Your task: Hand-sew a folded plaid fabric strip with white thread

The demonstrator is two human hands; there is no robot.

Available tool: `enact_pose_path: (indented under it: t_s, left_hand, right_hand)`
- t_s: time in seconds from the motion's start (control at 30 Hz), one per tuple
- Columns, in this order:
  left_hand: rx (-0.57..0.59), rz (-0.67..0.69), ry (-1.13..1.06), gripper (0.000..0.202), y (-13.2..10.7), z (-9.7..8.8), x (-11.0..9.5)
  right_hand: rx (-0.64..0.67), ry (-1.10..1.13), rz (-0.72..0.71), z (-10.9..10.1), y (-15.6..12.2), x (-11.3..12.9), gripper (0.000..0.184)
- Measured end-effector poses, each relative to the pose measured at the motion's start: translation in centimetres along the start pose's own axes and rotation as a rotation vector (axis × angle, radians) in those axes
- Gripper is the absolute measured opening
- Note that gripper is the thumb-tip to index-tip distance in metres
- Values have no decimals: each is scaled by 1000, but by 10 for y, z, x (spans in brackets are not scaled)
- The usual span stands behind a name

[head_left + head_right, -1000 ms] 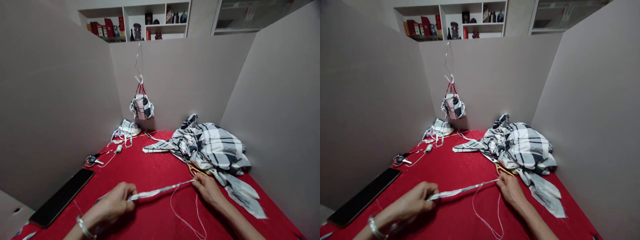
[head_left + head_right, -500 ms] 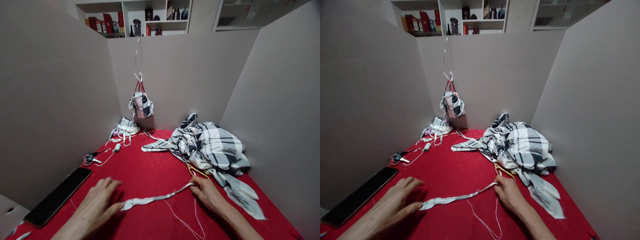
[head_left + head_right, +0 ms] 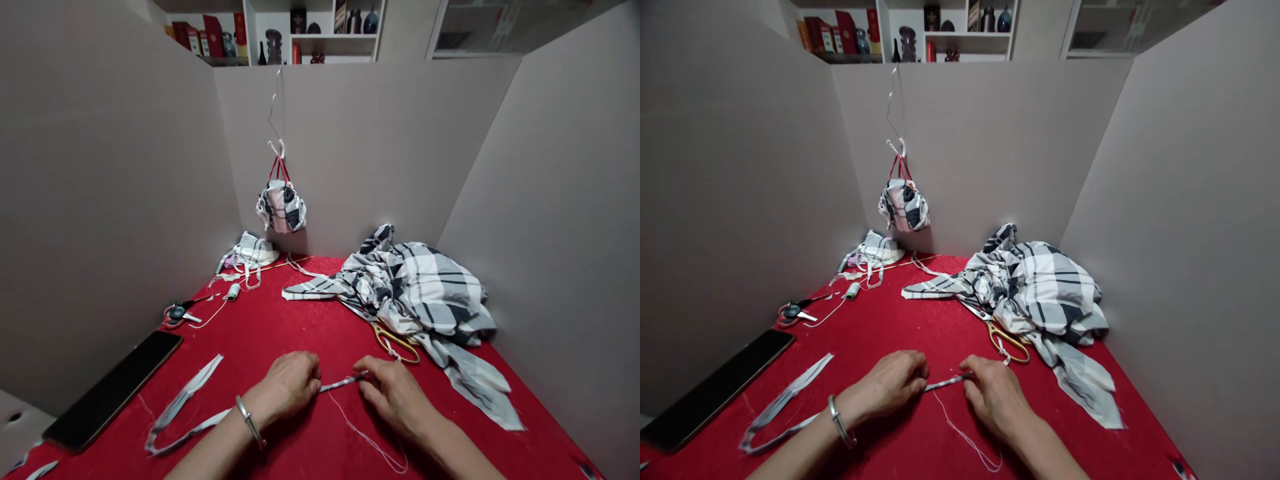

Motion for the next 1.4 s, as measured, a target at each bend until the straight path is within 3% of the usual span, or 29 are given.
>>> enact_pose_path:
  t_s: [0.13, 0.33, 0.5, 0.7, 0.87, 0.97, 1.2, 1.3, 1.4]
  left_hand:
    - [24, -59, -13, 14, -11, -2, 9]
    - [-42, 85, -30, 13, -14, -3, -5]
    - [-42, 34, -347, 7, -13, -7, -4]
    - [19, -122, -886, 17, -8, -6, 2]
    - [51, -119, -1017, 23, -9, -9, -1]
    - [64, -148, -1049, 27, -9, -12, 1]
    - [117, -228, -986, 26, -7, -7, 9]
    - [212, -277, -1011, 37, -11, 0, 10]
    - [284, -329, -1075, 32, -14, 4, 13]
  right_hand:
    - [25, 12, -34, 12, -2, 10, 22]
    - [19, 51, -17, 13, -3, 18, 16]
    - [-49, 275, 29, 6, 16, 25, 24]
    - [114, 442, 117, 19, 35, 28, 26]
    - [325, 614, 243, 40, 30, 25, 18]
    - [351, 674, 321, 45, 26, 18, 16]
    - [263, 724, 355, 27, 24, 14, 12]
    - [251, 719, 366, 15, 22, 12, 10]
    - [244, 723, 392, 5, 20, 6, 8]
Point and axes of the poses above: each hand's wrist, its own y-axis towards the middle knuckle, its own z-axis out of the palm, x = y × z, the point moved 6 cm from there along y, towards the middle knuckle, and after that the axes turned 13 degrees about -x, right-handed, at the moved point
